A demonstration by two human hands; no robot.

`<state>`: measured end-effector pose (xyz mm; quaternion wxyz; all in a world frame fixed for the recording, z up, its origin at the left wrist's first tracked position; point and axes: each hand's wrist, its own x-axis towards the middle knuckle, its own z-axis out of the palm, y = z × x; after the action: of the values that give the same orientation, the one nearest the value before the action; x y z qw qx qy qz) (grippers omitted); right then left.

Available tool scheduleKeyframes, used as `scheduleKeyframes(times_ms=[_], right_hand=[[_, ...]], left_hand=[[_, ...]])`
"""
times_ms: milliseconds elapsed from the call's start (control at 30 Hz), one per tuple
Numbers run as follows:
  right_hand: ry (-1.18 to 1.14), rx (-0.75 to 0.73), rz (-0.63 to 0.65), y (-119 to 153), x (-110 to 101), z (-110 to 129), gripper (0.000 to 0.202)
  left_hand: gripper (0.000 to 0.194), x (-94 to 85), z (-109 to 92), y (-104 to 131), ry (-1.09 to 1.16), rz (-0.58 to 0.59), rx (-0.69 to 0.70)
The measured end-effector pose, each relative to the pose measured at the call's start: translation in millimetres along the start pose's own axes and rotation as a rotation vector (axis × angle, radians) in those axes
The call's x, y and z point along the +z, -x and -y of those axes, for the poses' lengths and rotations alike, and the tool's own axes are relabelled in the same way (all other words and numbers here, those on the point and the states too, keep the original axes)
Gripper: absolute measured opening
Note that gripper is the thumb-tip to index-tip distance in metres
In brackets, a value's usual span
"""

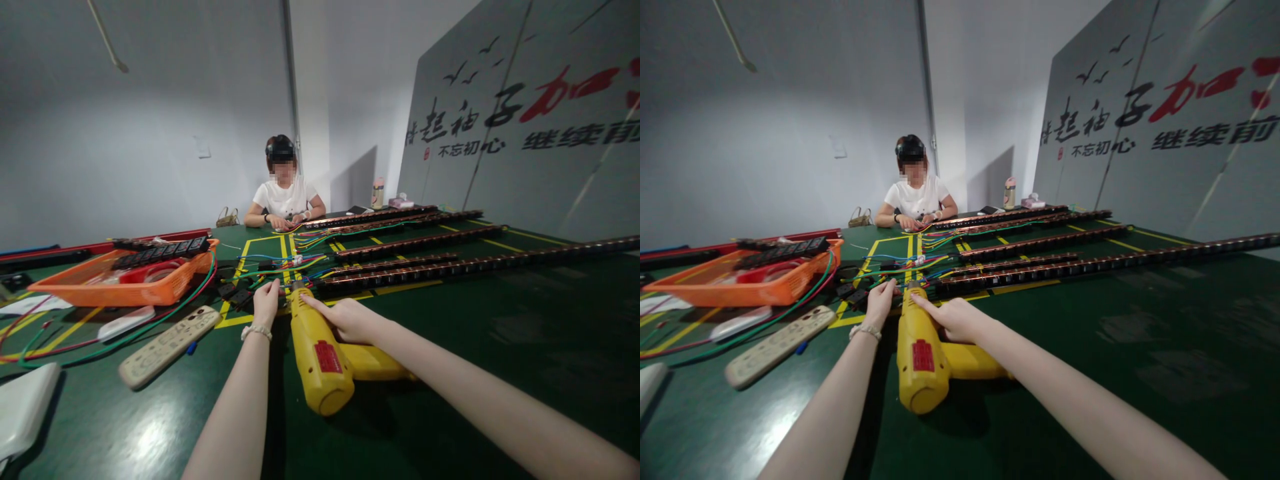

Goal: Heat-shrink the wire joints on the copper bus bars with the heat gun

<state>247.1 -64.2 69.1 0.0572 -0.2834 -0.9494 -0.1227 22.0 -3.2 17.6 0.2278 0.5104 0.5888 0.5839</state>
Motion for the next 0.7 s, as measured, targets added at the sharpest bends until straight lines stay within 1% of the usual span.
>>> scheduleKeyframes(times_ms=[133, 233, 333, 367, 433, 500, 567, 633, 700], right_hand=[[0.011, 0.031, 0.006, 8.4, -4.2, -6.9, 0.088], [0.018, 0.053, 0.014, 10.4, -6.7, -7.4, 0.088], [0.047, 0.166, 0.0, 9.9, -10.7, -4.5, 0.083], [0.049, 0.213, -0.009, 9.5, -12.1, -3.5, 0.078], [0.036, 0.272, -0.015, 8.8, -14.1, -2.6, 0.059], [0.012, 0.268, -0.001, 8.0, -14.4, -3.4, 0.036], [0.004, 0.212, 0.025, 7.0, -13.2, -5.1, 0.018], [0.005, 0.15, 0.044, 5.5, -11.4, -6.7, 0.012], [0.006, 0.11, 0.058, 3.1, -9.8, -6.8, 0.011]], left_hand=[[0.039, 0.1, 1.4, -0.2, -0.034, -0.016, -0.016], [0.04, 0.1, 1.4, 0.0, -0.065, -0.036, -0.015], [0.041, -0.3, 1.1, -0.1, -0.078, -0.065, -0.017], [0.041, -0.5, 1.0, -0.1, -0.074, -0.071, -0.02], [0.042, -1.0, 0.4, 0.2, -0.059, -0.073, -0.025], [0.042, -1.4, -0.6, 0.9, -0.044, -0.071, -0.029], [0.041, -1.7, -1.5, 1.6, -0.039, -0.071, -0.036], [0.04, -1.7, -2.0, 1.8, -0.04, -0.072, -0.045], [0.04, -1.6, -1.8, 1.4, -0.043, -0.074, -0.05]])
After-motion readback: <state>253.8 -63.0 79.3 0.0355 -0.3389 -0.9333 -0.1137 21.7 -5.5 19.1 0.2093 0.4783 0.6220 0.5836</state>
